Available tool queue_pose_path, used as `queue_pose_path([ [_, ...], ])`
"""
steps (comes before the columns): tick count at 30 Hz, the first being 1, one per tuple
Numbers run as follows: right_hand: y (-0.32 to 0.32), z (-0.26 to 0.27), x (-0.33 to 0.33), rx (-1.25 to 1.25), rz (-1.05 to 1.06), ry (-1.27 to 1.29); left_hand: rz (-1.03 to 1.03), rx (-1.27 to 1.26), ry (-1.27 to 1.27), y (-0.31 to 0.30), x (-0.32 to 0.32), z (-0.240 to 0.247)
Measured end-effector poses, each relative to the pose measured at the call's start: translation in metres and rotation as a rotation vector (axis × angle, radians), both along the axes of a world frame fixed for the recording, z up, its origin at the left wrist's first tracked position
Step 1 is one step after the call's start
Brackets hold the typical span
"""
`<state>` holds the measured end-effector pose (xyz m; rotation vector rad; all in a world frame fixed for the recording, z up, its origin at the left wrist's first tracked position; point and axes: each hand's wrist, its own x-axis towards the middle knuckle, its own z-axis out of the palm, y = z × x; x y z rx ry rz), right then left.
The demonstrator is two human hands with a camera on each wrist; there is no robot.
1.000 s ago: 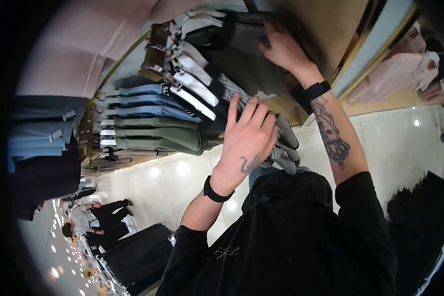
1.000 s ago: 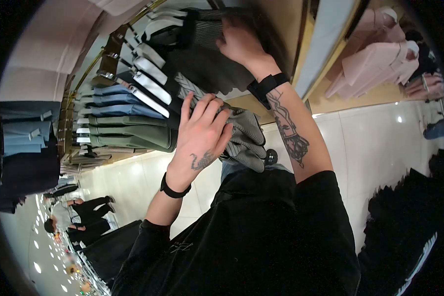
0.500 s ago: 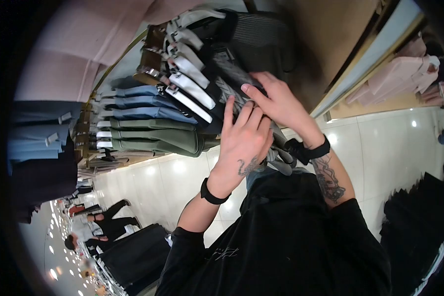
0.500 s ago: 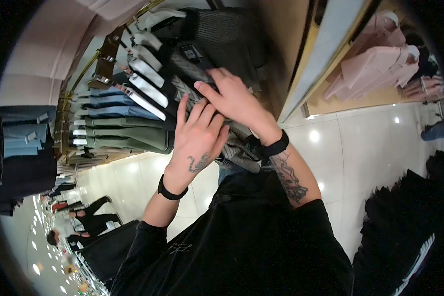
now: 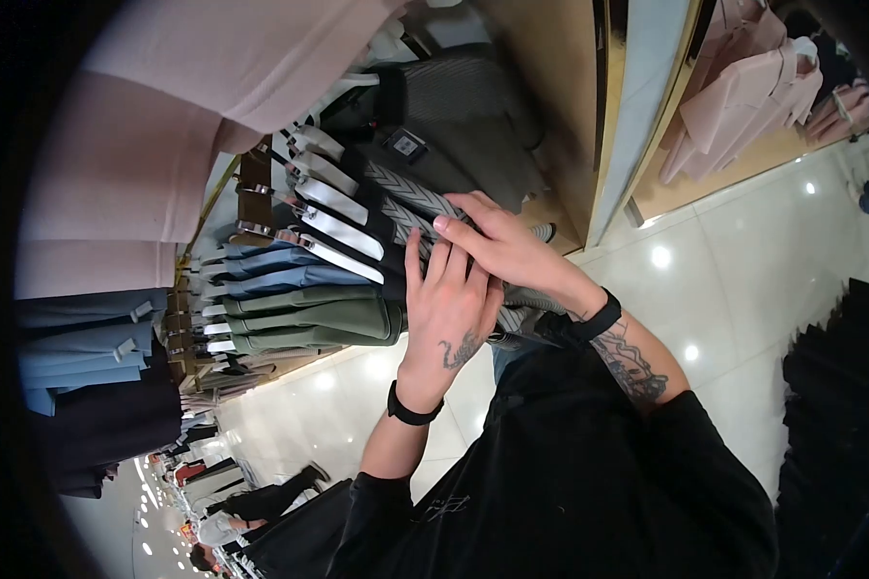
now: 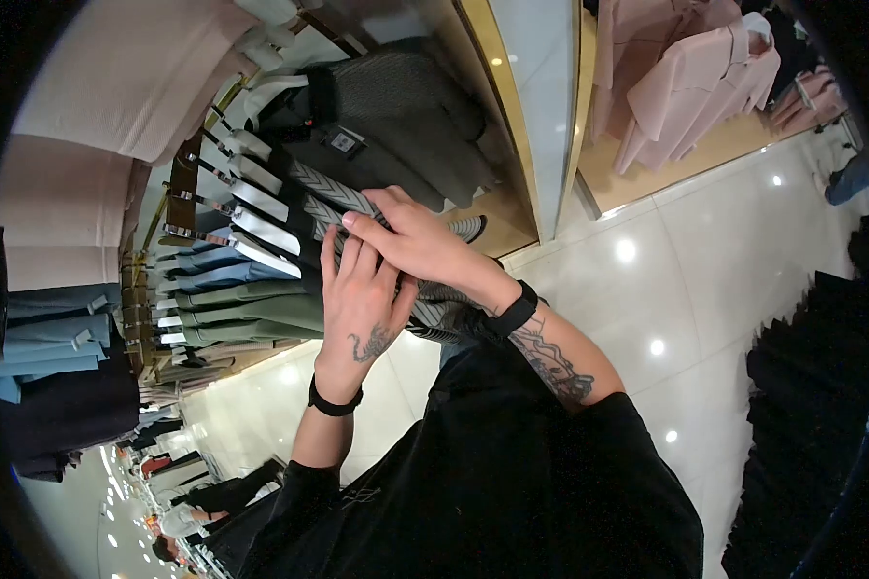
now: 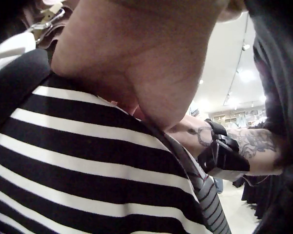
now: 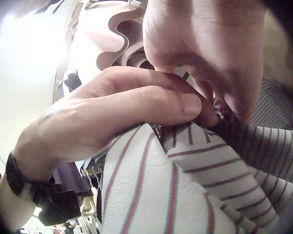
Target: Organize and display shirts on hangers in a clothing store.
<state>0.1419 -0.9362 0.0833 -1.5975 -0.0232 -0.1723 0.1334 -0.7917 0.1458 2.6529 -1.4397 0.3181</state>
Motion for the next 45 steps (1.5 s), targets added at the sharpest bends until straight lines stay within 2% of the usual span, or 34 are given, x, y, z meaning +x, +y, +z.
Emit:
queue_pose_path([
  [6, 0.002, -0.005, -0.001, 0.033, 0.021, -0.005, -0.009, 0.019, -0.008, 0.0, 0.0, 0.0],
  [13, -0.008, 0.003, 0.002, 0.226, 0.064, -0.012, 0.012, -0.089, -0.014, -0.007, 0.01, 0.01],
  [16, -0.018, 0.011, 0.006, 0.316, 0.136, 0.079, 0.011, -0.048, -0.039, -0.013, 0.016, 0.011],
  [21, -0.034, 0.02, 0.01, 0.236, 0.134, 0.224, 0.039, 0.026, -0.034, -0.015, 0.02, 0.011],
  [25, -0.046, 0.011, 0.028, 0.322, 0.253, 0.3, 0.017, 0.023, -0.043, -0.017, 0.028, 0.011],
  [29, -0.058, 0.009, 0.045, 0.258, 0.336, 0.327, -0.003, -0.021, -0.033, -0.015, 0.031, 0.01],
  [32, -0.063, 0.011, 0.066, 0.31, 0.341, 0.418, 0.001, -0.006, -0.042, -0.014, 0.031, 0.009],
  [36, -0.062, 0.02, 0.101, 0.048, 0.349, 0.422, 0.015, 0.003, -0.058, -0.015, 0.032, 0.006],
  [37, -0.061, 0.006, 0.119, 0.088, 0.399, 0.393, 0.023, 0.016, -0.071, -0.016, 0.032, 0.005],
  [45, -0.04, -0.026, 0.217, -0.433, 0.329, 0.181, 0.072, 0.026, -0.073, -0.016, 0.028, 0.003],
])
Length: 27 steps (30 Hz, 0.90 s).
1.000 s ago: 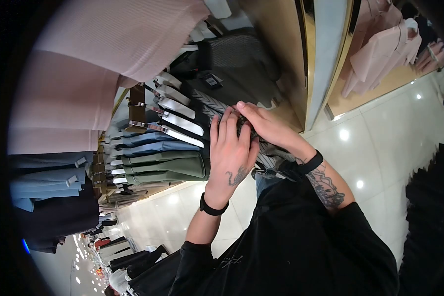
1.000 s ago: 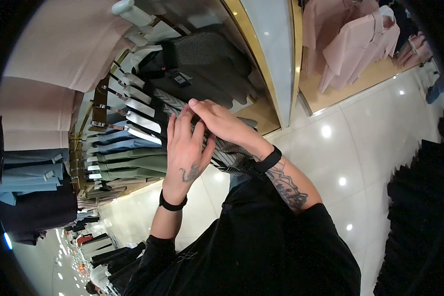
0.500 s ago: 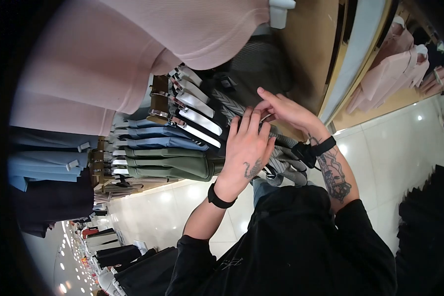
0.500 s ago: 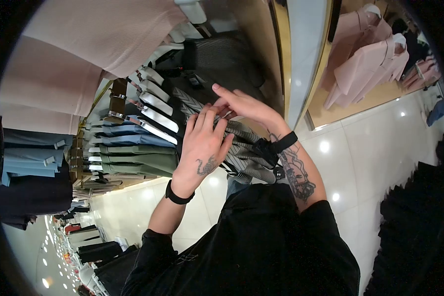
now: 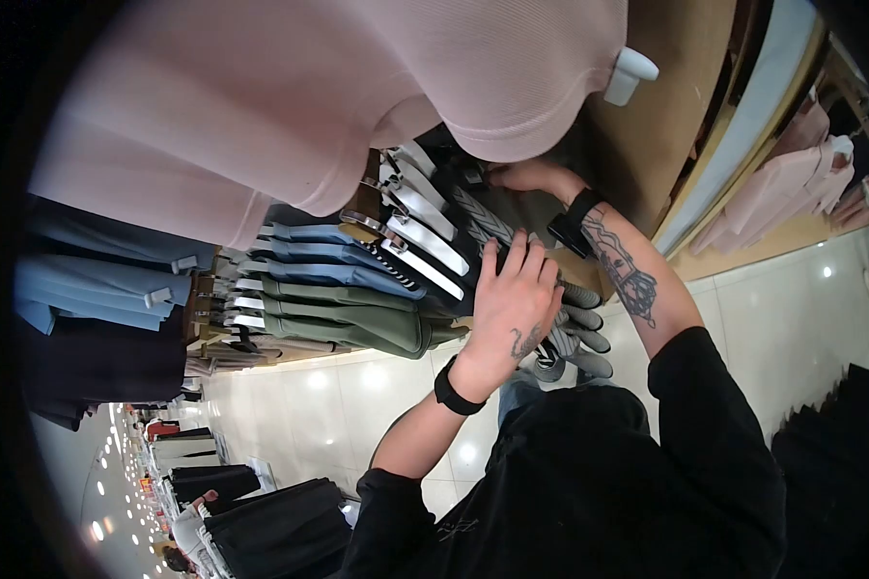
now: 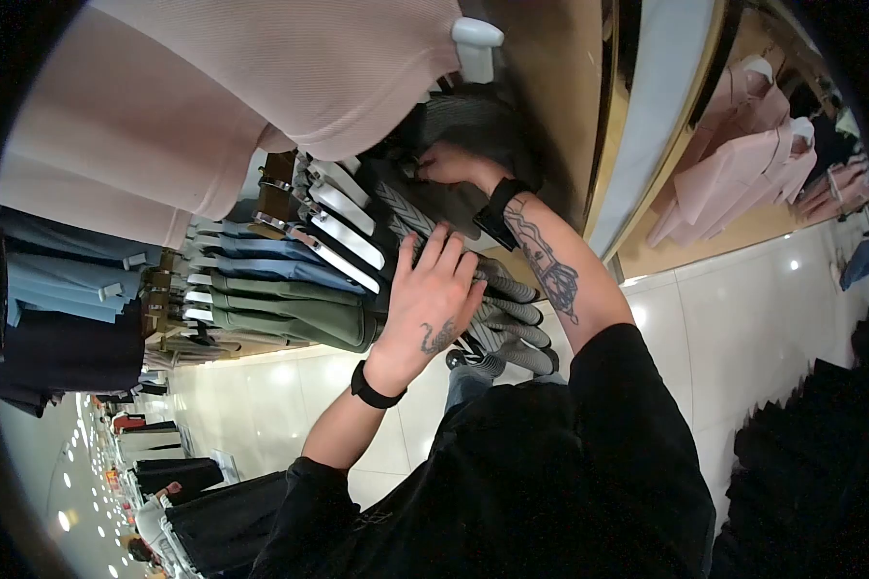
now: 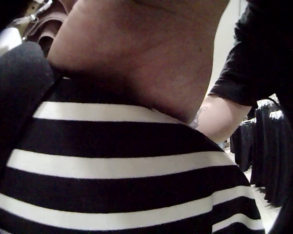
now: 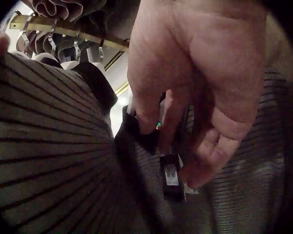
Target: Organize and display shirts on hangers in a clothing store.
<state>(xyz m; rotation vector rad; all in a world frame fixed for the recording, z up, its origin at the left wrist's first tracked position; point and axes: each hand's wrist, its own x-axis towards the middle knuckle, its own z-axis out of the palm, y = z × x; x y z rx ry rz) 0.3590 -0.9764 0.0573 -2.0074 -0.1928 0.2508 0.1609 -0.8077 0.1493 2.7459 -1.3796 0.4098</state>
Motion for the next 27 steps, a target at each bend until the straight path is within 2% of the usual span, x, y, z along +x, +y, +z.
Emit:
queue_pose_path([
  [2, 0.004, 0.002, 0.019, -0.144, 0.081, 0.01, 0.01, 0.0, -0.001, -0.001, -0.001, 0.0],
  [6, 0.015, 0.045, -0.007, -0.255, -0.014, 0.013, 0.022, 0.001, -0.001, -0.002, -0.001, 0.001],
  [10, 0.014, 0.073, -0.03, -0.385, 0.027, -0.131, 0.024, -0.008, 0.001, -0.003, -0.001, 0.001],
  [13, 0.021, 0.018, 0.004, -0.297, 0.061, -0.18, 0.022, -0.004, 0.007, -0.003, -0.001, 0.001],
  [17, 0.038, -0.106, 0.092, 0.169, 0.129, -0.102, 0.021, -0.003, 0.003, -0.002, 0.0, 0.001],
  [19, 0.037, -0.084, 0.076, 0.165, 0.177, -0.053, 0.014, -0.013, 0.005, -0.002, 0.0, 0.001],
  [23, 0.026, 0.011, 0.021, -0.188, 0.125, -0.302, 0.013, -0.021, 0.004, -0.002, 0.0, 0.0],
  [27, 0.03, 0.022, 0.02, -0.275, 0.072, -0.443, 0.015, -0.014, 0.009, -0.001, 0.0, 0.0],
])
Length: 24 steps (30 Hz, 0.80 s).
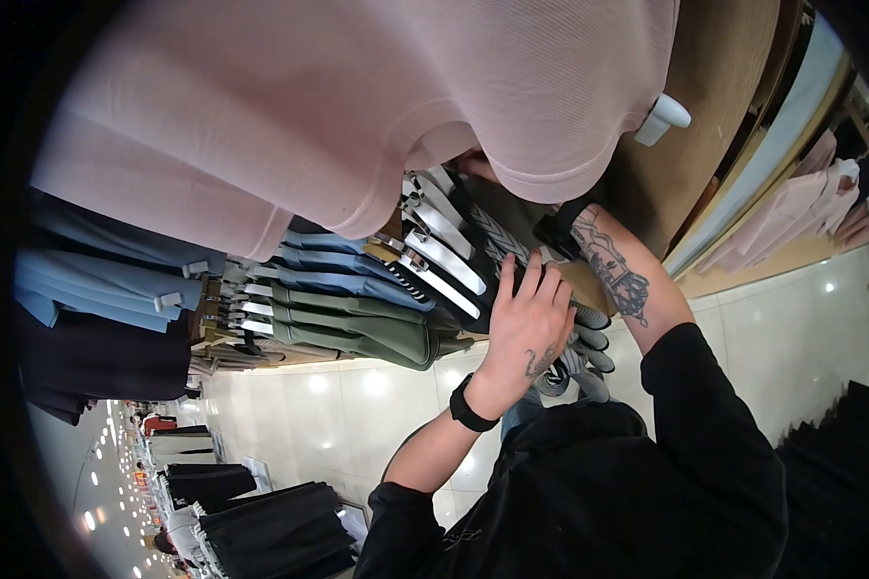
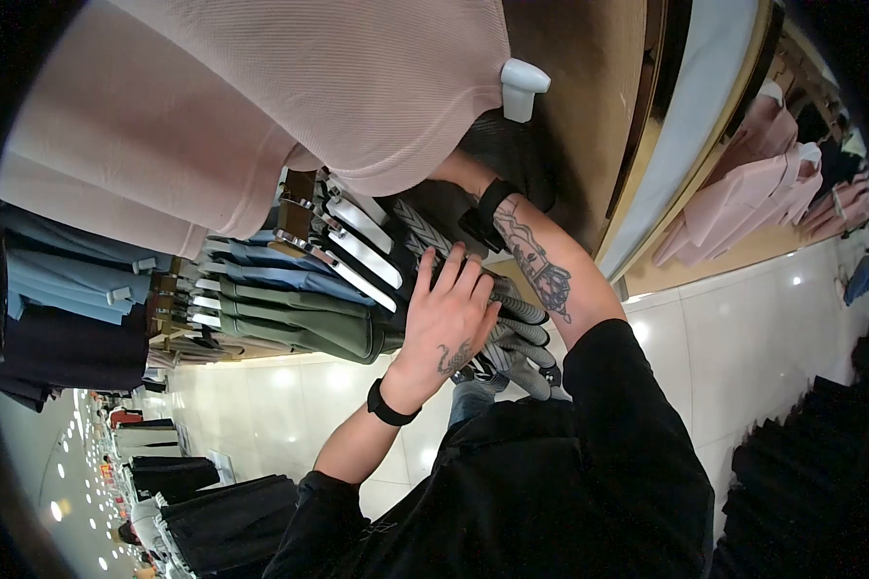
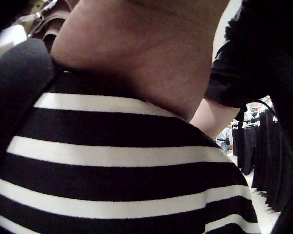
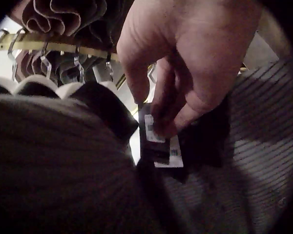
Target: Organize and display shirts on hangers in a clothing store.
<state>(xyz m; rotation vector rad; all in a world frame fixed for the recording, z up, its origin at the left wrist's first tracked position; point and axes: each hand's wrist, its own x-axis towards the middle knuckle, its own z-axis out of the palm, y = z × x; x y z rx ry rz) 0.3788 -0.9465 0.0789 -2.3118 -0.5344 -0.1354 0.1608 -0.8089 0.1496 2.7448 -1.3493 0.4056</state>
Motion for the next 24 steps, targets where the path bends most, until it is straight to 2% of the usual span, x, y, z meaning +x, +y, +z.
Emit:
queue_pose_path([
  [24, 0.015, -0.052, 0.058, -0.054, -0.312, -0.673, -0.005, -0.021, -0.021, -0.001, -0.001, -0.002],
])
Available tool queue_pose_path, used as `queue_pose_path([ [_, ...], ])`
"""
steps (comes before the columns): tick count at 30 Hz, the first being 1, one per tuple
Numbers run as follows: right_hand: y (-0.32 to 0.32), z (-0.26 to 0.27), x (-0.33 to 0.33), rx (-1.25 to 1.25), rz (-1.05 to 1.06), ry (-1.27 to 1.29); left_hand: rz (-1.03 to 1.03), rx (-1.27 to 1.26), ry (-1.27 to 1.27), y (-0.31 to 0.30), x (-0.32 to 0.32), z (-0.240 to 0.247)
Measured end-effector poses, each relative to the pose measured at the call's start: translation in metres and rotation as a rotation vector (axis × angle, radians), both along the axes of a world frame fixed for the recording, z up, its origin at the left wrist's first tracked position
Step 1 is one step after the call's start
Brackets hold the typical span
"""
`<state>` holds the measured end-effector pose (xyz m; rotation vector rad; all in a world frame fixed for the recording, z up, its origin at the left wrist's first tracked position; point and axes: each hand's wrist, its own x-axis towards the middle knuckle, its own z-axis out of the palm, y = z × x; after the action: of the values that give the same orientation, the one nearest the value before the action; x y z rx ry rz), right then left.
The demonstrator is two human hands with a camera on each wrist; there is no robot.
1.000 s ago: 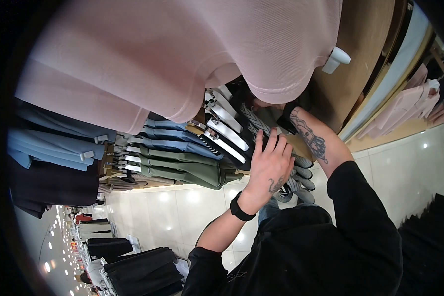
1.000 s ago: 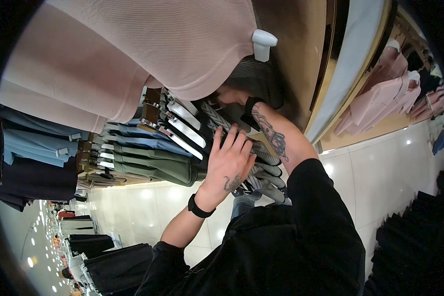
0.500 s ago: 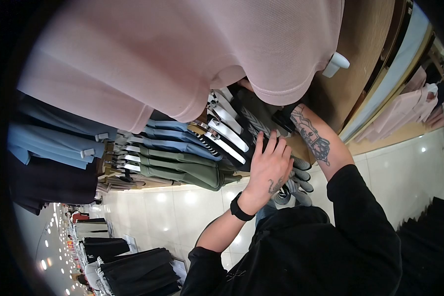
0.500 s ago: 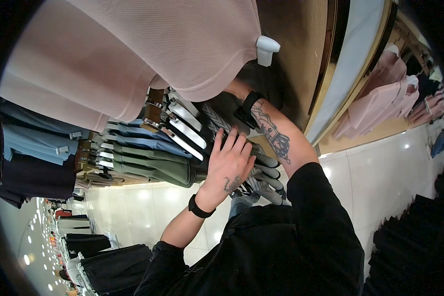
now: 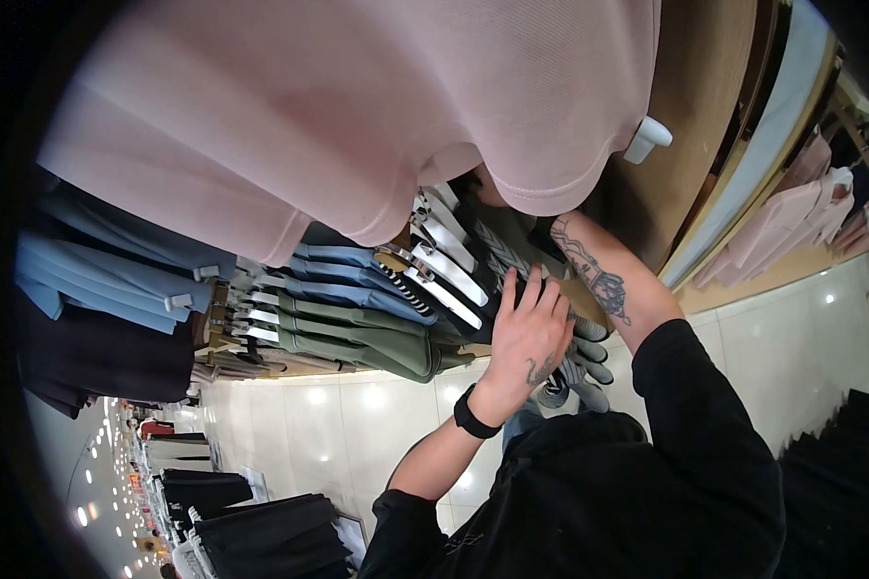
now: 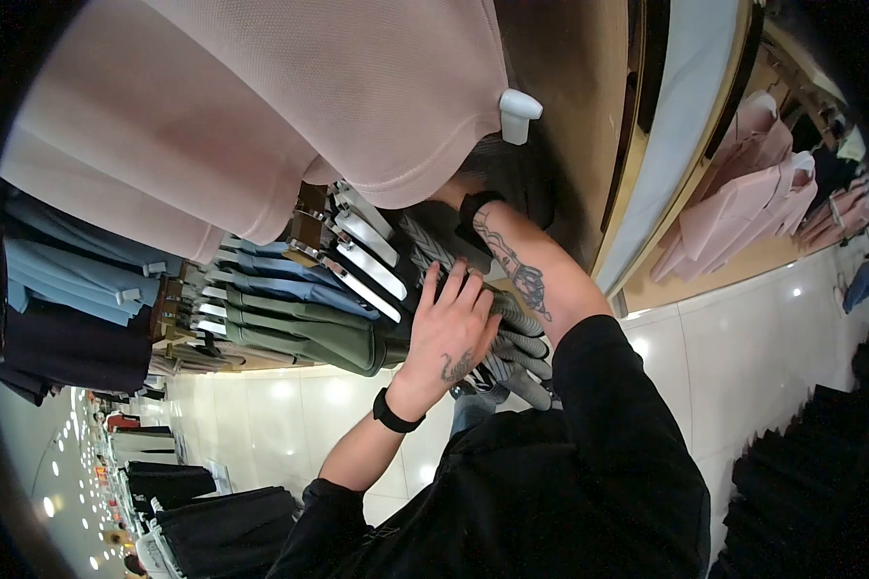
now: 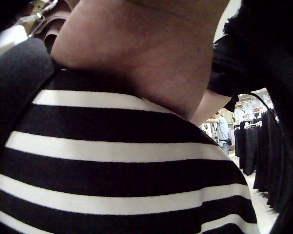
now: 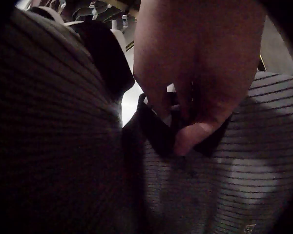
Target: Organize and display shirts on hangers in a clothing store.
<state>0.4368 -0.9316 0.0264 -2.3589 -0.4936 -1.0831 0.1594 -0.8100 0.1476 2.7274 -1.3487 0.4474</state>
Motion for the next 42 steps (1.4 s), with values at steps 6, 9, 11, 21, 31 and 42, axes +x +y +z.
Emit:
queue_pose_path([
  [6, 0.005, -0.006, 0.003, 0.016, -0.036, -0.083, -0.005, -0.008, -0.006, 0.001, 0.0, 0.0],
  [9, 0.008, -0.007, 0.007, 0.015, -0.043, -0.087, -0.01, -0.015, -0.015, 0.001, 0.0, 0.001],
  [11, 0.01, -0.011, 0.006, 0.011, -0.039, -0.053, -0.02, -0.031, -0.02, 0.001, 0.001, -0.001],
  [21, -0.012, 0.069, -0.096, 0.167, 0.238, 0.424, -0.015, -0.022, -0.002, 0.003, 0.002, -0.005],
  [31, -0.058, 0.064, -0.224, 0.573, 0.251, 0.799, -0.058, -0.009, 0.017, 0.005, 0.002, -0.006],
  [42, -0.064, 0.037, -0.294, 0.715, 0.094, 0.622, -0.063, 0.058, 0.009, 0.005, 0.0, -0.005],
])
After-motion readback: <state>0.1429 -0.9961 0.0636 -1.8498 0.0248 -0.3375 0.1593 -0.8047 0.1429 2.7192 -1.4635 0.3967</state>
